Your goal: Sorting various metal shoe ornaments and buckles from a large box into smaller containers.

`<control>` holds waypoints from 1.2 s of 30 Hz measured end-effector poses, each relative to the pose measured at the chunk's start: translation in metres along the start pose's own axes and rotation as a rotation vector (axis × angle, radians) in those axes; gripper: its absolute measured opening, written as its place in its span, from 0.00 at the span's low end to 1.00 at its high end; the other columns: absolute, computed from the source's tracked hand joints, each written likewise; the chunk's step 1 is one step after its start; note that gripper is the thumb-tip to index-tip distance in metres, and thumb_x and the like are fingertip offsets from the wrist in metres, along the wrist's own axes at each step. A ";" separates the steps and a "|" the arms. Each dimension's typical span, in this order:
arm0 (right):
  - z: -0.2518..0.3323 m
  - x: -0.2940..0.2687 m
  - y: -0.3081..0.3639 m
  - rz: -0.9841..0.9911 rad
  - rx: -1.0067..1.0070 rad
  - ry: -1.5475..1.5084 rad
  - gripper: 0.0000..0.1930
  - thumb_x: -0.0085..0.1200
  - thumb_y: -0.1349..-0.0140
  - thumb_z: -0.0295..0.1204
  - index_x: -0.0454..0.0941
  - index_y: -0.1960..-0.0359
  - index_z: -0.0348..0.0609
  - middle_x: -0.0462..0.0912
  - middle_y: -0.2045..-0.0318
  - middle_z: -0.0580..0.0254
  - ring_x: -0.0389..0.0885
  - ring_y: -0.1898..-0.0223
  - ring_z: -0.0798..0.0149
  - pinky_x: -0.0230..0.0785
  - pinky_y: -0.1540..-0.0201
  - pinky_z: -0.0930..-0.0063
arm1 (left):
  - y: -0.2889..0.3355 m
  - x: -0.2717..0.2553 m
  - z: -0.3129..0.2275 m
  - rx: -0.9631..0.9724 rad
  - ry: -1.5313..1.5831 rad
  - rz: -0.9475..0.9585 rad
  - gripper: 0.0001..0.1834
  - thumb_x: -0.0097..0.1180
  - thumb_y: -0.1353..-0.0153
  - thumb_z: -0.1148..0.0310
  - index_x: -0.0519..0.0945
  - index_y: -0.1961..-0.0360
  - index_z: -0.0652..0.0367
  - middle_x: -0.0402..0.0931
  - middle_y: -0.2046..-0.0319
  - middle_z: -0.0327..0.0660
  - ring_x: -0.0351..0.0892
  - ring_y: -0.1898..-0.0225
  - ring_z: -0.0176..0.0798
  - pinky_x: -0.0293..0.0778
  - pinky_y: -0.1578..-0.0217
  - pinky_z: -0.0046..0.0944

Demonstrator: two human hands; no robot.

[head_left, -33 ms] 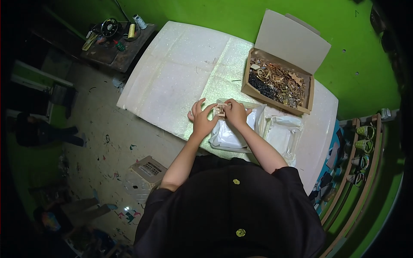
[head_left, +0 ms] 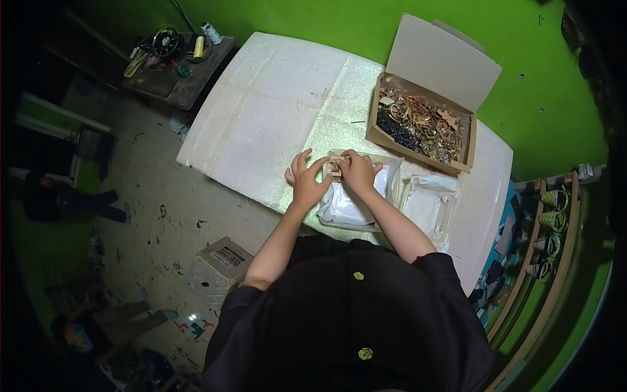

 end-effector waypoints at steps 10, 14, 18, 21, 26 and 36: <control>-0.012 0.001 0.024 -0.106 -0.199 0.027 0.14 0.56 0.46 0.42 0.78 0.60 0.54 0.80 0.72 0.72 0.73 0.61 0.64 0.46 0.51 0.48 | -0.001 0.007 0.000 0.002 -0.070 0.045 0.25 0.62 0.56 0.61 0.78 0.51 0.39 0.56 0.39 0.46 0.47 0.36 0.49 0.37 0.43 0.63; -0.017 0.006 0.023 -0.101 -0.167 -0.054 0.14 0.57 0.47 0.41 0.78 0.59 0.54 0.80 0.71 0.73 0.74 0.60 0.64 0.46 0.51 0.49 | -0.003 0.009 0.002 0.011 -0.058 0.046 0.25 0.63 0.55 0.62 0.77 0.51 0.39 0.57 0.40 0.46 0.47 0.35 0.49 0.36 0.43 0.63; -0.016 0.006 0.021 -0.078 -0.148 -0.027 0.15 0.57 0.47 0.41 0.78 0.58 0.54 0.80 0.71 0.73 0.74 0.60 0.64 0.45 0.50 0.49 | -0.005 0.008 -0.002 -0.018 -0.056 0.054 0.25 0.63 0.55 0.63 0.77 0.52 0.39 0.57 0.40 0.46 0.46 0.35 0.50 0.36 0.43 0.62; -0.018 0.006 0.023 -0.064 -0.147 -0.018 0.16 0.57 0.47 0.41 0.78 0.57 0.54 0.80 0.69 0.72 0.74 0.58 0.63 0.45 0.50 0.50 | -0.005 0.007 -0.005 0.008 -0.076 0.081 0.24 0.63 0.55 0.63 0.78 0.52 0.39 0.57 0.40 0.47 0.47 0.35 0.50 0.37 0.43 0.62; -0.016 0.004 0.028 -0.093 -0.222 0.075 0.15 0.56 0.47 0.41 0.79 0.58 0.53 0.78 0.61 0.69 0.72 0.55 0.62 0.45 0.50 0.47 | -0.003 0.008 -0.002 0.010 -0.051 0.051 0.23 0.61 0.52 0.63 0.78 0.52 0.39 0.58 0.40 0.48 0.48 0.36 0.50 0.37 0.43 0.61; -0.015 0.002 0.032 -0.118 -0.284 0.044 0.14 0.53 0.44 0.38 0.78 0.56 0.54 0.75 0.58 0.67 0.69 0.52 0.63 0.44 0.48 0.46 | -0.001 0.012 0.002 0.011 -0.015 0.000 0.21 0.58 0.48 0.64 0.77 0.50 0.40 0.60 0.42 0.46 0.51 0.37 0.48 0.40 0.43 0.57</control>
Point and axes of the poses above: each hand's wrist, its own y-axis away from the middle knuckle, its own x-axis out of the palm, z = x × y, the point moved 1 cm from there along -y, towards the middle knuckle
